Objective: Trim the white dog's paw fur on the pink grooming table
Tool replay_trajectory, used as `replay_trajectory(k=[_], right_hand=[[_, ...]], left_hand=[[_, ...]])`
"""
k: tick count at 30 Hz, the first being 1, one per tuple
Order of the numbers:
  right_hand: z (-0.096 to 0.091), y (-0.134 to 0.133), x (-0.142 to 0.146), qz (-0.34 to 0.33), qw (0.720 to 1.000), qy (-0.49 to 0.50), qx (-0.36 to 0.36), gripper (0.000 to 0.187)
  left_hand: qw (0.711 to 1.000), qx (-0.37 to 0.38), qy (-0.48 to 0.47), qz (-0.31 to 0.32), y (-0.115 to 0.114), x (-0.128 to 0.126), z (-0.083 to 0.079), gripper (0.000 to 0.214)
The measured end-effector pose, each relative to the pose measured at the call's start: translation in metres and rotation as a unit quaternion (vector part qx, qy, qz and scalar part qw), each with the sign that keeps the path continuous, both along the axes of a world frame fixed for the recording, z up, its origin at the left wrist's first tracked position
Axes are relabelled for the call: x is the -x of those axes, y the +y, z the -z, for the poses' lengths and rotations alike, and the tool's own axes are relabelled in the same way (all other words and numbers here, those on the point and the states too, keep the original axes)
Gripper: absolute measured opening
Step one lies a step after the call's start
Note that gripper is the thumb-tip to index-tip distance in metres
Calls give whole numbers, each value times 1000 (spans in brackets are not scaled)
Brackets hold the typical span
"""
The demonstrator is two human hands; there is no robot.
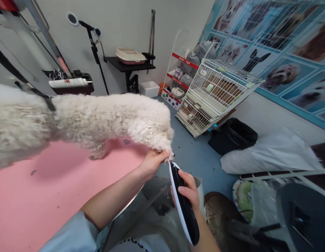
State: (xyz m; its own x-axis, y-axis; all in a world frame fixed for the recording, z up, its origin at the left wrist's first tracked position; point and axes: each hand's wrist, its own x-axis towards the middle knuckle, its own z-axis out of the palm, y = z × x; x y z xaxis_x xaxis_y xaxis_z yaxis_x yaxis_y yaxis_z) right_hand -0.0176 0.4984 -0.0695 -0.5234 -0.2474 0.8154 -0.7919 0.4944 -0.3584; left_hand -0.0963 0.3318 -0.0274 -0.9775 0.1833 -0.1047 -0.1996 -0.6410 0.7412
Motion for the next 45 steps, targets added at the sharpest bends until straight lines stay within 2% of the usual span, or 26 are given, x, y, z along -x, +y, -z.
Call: replay_trajectory(k=[3, 7, 10, 16, 24, 41, 45], right_hand=[[-10, 0, 1, -4, 999, 19, -38, 34], [-14, 2, 5, -10, 997, 48, -66, 23], [-6, 4, 5, -15, 998, 38, -57, 26], [23, -1, -6, 56, 994, 91, -3, 39], [38, -4, -4, 78, 992, 101, -21, 36], [50, -7, -4, 56, 994, 83, 44, 46], [46, -3, 0, 50, 995, 72, 36, 38]], left_hand=[[1000, 11, 8, -4, 0, 0, 1, 37], [998, 51, 13, -16, 0, 0, -1, 36], [995, 93, 23, -34, 1, 0, -3, 35], [986, 146, 57, -54, 2, 0, -7, 30], [983, 160, 64, -61, 3, -3, -9, 26], [983, 163, 60, -61, 3, -3, -11, 26], [983, 163, 65, -58, 3, -4, -10, 25]])
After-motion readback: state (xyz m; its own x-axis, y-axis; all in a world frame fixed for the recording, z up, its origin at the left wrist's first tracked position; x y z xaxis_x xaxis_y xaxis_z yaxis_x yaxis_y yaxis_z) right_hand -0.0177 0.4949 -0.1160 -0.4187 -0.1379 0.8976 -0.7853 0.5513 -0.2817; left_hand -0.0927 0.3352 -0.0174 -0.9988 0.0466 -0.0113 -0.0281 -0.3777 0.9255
